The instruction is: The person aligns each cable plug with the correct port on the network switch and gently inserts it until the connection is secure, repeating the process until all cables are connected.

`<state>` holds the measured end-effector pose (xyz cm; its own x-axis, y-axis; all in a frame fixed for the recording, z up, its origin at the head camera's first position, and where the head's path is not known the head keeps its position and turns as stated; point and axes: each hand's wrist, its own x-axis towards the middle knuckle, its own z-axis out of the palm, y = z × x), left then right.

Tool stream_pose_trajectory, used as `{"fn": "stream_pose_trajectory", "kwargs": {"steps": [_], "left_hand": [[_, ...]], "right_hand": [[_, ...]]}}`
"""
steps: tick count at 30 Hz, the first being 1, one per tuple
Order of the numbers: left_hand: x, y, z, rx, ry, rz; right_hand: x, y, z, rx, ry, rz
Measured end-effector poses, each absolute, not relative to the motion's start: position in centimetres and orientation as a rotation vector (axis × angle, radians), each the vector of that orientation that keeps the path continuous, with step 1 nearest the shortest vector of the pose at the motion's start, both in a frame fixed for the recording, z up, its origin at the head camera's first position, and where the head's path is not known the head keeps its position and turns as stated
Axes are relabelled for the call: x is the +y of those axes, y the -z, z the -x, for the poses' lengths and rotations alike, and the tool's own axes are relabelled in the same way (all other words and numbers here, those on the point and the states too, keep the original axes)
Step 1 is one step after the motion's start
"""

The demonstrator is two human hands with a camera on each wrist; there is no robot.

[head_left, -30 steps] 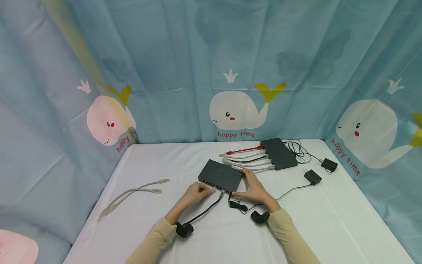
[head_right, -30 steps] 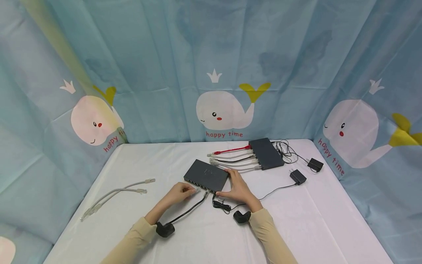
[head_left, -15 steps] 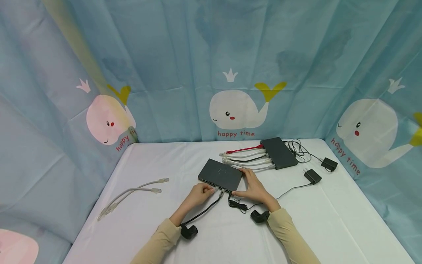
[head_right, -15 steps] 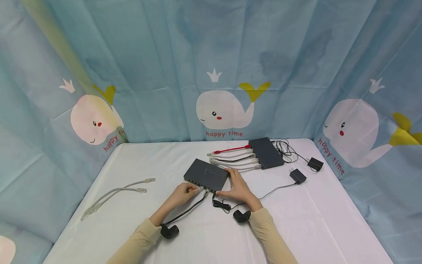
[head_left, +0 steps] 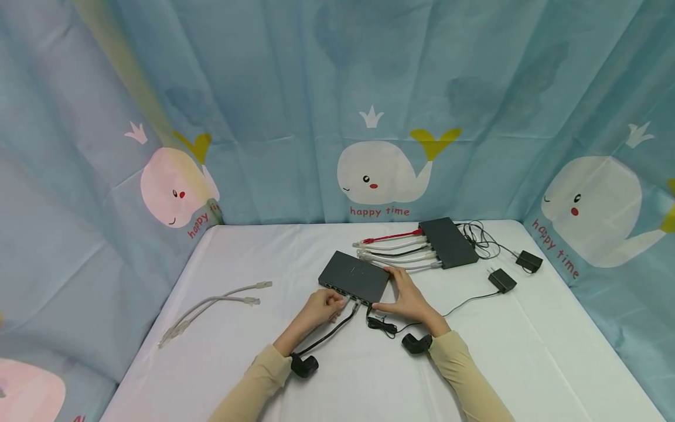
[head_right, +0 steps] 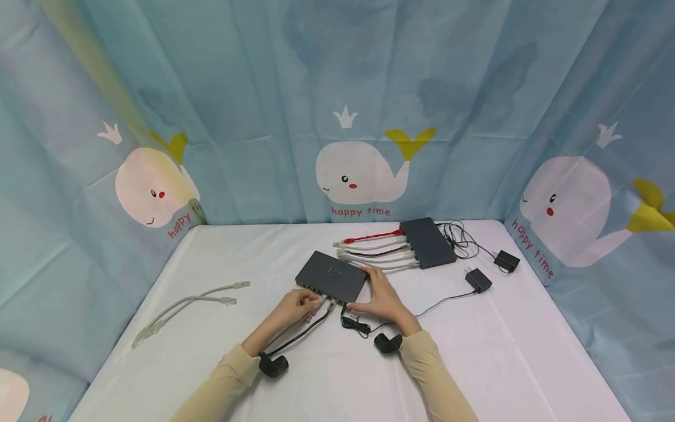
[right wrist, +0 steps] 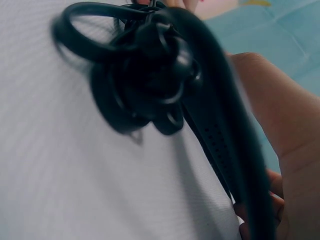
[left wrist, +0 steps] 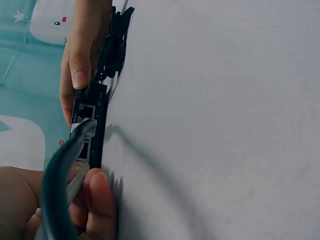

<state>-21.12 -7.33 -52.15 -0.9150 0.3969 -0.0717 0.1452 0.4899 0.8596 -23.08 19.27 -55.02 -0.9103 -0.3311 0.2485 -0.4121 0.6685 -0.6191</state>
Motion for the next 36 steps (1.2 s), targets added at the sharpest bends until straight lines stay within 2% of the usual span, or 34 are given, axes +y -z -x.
{"fn": "stream_pose_trajectory", "kwargs": {"steps": [8,13,18,36], "left_hand": [[-7.6,51.7,22.1,2.404,-1.33,-0.489],[-7.6,51.6,22.3,2.288,-1.376,-0.417],[-7.6,51.4,22.4,2.22,-1.411,-0.345],[-7.6,52.2,22.3,1.984,-1.568,-0.329]], "right_hand": [[19.4,55.0,23.1,-2.768,-1.074,-0.614],[19.3,54.9,23.1,-2.766,-1.076,-0.622],[19.3,54.9,23.0,-2.76,-1.086,-0.622],[19.3,54.9,23.0,-2.757,-1.087,-0.626]]}}
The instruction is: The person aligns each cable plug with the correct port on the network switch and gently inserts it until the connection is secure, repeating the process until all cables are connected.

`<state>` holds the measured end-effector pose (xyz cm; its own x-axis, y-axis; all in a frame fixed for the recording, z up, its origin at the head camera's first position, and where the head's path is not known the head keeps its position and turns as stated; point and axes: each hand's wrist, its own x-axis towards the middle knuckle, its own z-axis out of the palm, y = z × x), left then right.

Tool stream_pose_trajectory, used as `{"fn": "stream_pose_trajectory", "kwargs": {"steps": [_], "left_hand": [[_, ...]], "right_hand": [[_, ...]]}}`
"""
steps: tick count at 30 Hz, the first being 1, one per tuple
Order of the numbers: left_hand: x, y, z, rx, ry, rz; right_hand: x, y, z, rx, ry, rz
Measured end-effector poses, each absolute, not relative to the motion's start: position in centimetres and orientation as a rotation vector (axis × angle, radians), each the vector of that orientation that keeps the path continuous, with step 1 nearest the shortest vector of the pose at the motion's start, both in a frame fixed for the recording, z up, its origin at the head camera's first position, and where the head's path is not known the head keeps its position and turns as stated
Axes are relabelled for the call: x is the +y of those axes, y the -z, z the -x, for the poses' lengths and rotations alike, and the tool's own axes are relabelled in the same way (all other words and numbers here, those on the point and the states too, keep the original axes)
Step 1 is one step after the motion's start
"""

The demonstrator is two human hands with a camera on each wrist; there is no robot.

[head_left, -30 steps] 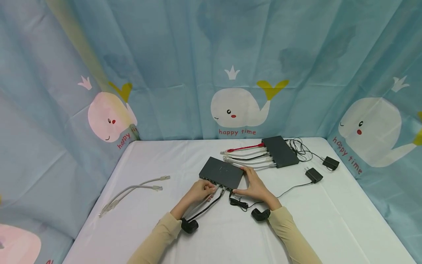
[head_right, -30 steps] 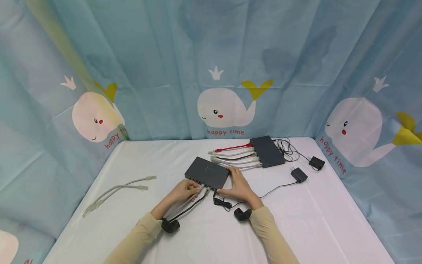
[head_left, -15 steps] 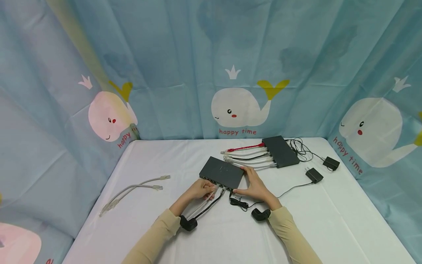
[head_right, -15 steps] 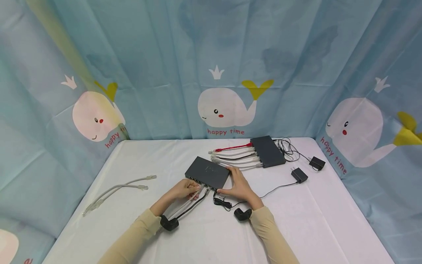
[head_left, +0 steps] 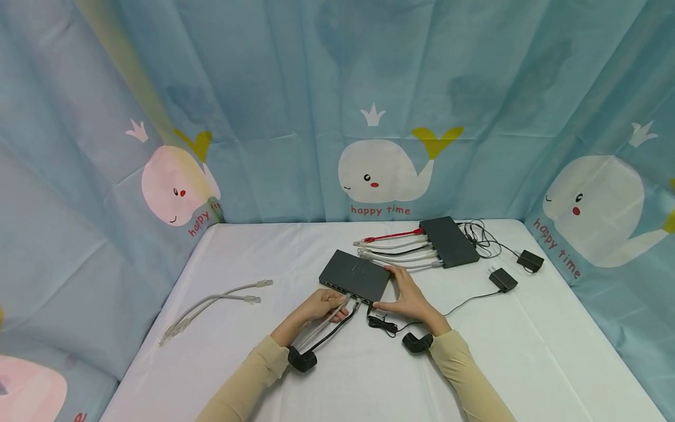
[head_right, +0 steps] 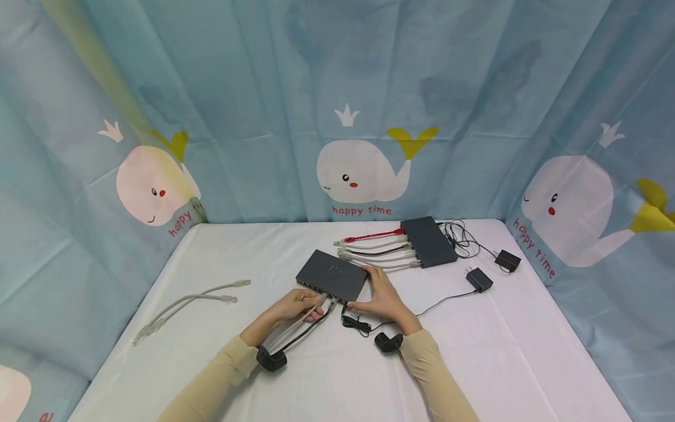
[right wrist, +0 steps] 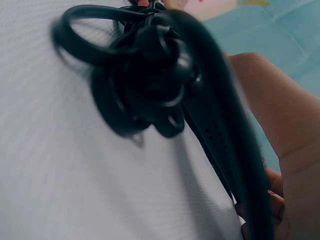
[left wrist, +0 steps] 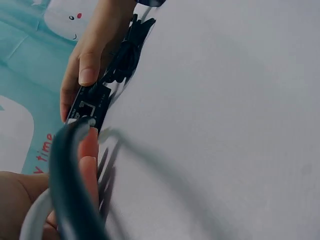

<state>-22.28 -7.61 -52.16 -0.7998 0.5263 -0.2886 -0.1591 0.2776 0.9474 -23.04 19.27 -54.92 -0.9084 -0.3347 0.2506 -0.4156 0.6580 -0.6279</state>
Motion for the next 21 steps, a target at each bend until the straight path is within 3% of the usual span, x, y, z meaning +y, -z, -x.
{"fn": "stream_pose_trajectory", "kwargs": {"steps": [21], "left_hand": [[-7.36,52.88,22.36,2.032,-1.59,-0.308]], "right_hand": [[18.76,54.3,23.85,-2.864,-0.974,-0.692]]}}
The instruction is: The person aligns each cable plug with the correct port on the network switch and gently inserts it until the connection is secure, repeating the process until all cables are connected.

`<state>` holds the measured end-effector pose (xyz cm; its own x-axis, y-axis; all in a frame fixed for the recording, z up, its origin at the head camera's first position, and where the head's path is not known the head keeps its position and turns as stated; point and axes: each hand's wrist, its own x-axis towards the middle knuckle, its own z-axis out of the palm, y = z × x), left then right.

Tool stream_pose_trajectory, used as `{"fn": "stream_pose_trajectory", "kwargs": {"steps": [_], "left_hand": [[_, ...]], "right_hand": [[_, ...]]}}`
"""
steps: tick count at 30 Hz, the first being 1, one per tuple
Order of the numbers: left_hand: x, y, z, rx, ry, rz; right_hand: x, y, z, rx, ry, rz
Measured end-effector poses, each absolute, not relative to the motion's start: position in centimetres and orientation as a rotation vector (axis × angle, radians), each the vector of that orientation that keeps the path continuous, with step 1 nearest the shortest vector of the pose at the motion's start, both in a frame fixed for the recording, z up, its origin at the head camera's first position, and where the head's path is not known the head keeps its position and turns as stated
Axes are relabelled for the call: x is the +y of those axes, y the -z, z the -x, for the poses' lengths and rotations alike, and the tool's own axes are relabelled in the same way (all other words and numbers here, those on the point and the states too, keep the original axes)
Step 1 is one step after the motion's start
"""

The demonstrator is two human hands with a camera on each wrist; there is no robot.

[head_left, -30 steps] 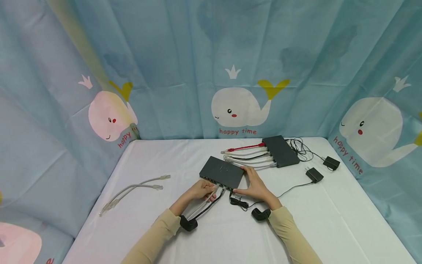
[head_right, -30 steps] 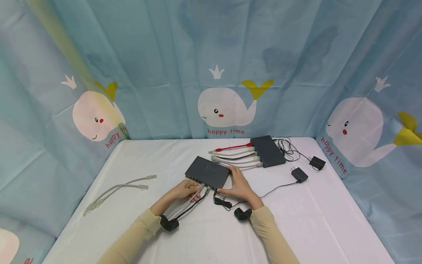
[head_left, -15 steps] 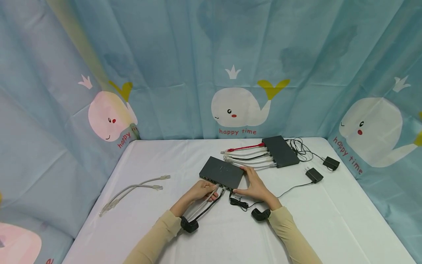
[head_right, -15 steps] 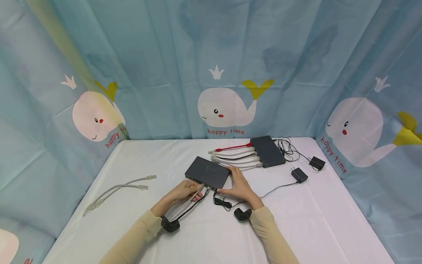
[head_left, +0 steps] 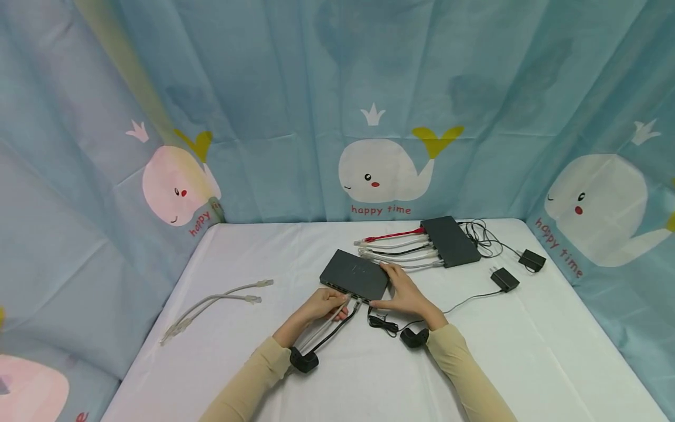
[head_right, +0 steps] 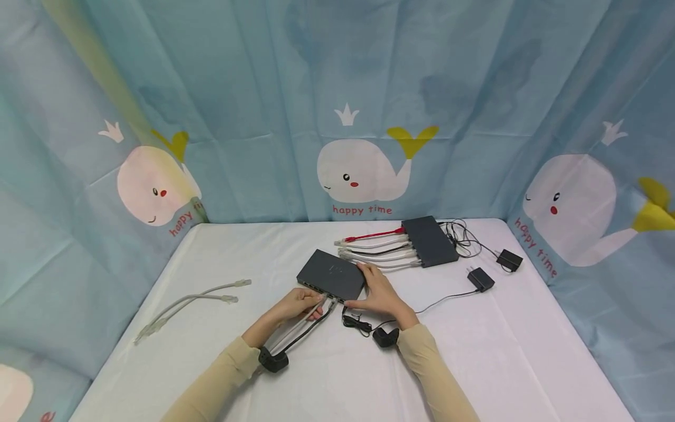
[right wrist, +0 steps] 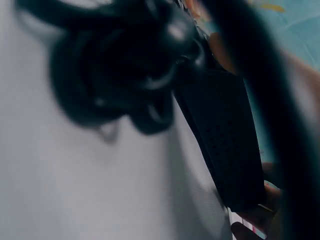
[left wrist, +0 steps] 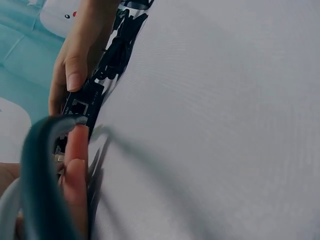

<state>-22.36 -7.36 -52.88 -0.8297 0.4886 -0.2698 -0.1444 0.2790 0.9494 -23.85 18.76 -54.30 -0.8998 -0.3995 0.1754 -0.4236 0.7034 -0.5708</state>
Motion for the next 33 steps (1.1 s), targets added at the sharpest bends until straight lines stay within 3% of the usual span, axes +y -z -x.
{"fn": "stream_pose_trajectory", "kwargs": {"steps": [16,33], "left_hand": [[-6.6,49.9,20.4,2.153,-1.652,-0.299],[-6.5,52.8,22.2,2.324,-1.538,-0.365]], "right_hand": [[18.6,54.7,24.3,-2.811,-1.09,-0.735],[18.6,55.0,24.3,-2.75,-1.124,-0.75]]}}
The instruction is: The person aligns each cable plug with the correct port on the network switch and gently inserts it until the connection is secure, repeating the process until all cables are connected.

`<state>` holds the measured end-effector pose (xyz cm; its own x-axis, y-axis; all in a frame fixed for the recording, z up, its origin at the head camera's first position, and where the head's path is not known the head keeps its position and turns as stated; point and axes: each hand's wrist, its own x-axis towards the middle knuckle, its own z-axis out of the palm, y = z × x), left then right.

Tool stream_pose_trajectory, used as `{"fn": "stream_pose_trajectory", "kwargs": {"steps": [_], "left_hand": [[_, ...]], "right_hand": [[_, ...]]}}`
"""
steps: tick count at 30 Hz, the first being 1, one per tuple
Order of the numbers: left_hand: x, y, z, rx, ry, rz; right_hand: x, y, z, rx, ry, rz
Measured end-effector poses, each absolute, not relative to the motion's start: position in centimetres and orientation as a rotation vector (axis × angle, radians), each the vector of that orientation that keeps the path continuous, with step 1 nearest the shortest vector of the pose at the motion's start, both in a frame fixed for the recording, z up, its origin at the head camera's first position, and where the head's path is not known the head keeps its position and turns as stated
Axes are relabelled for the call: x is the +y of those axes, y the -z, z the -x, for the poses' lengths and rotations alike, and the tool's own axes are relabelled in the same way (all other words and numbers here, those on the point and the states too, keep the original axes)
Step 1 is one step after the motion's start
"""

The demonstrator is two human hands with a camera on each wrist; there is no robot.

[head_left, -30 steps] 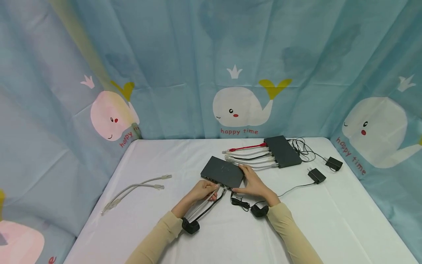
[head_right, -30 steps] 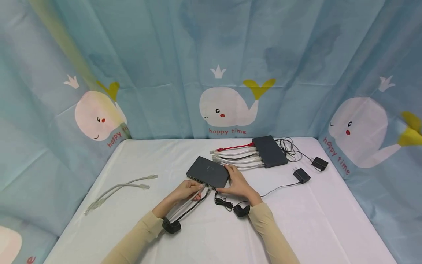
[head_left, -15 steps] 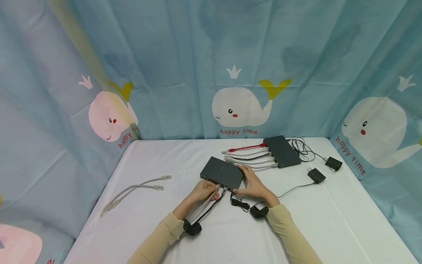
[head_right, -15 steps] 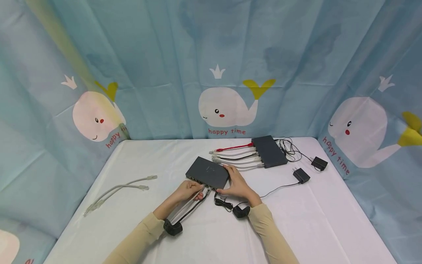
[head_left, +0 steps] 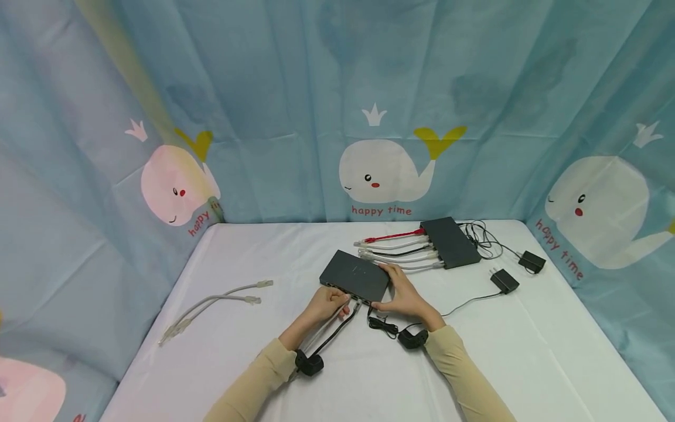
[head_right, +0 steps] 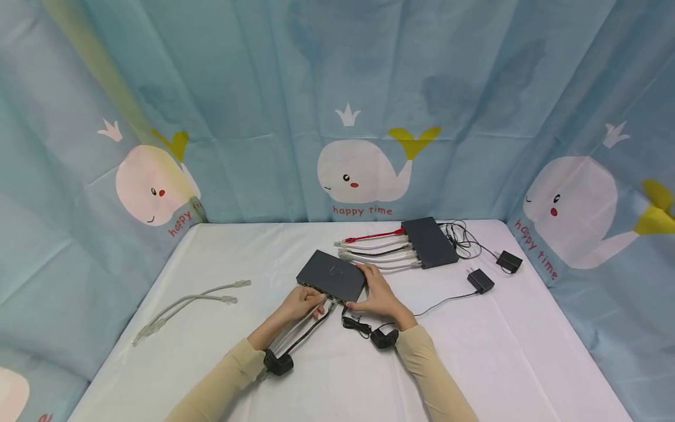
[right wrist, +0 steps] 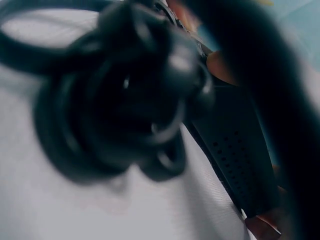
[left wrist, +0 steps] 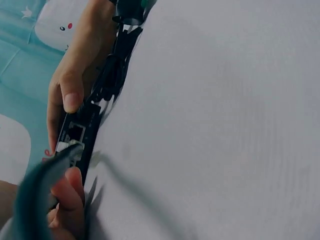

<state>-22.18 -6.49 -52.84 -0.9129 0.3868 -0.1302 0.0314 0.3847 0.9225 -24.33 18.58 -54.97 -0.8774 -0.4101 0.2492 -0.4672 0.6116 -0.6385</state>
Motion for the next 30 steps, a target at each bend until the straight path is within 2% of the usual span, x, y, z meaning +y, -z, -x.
{"fn": "stream_pose_trajectory", "kwargs": {"steps": [30], "left_hand": [[-7.5,52.2,22.5,2.279,-1.404,-0.474]], "right_hand": [[18.4,55.0,24.1,-2.76,-1.118,-0.724]]}}
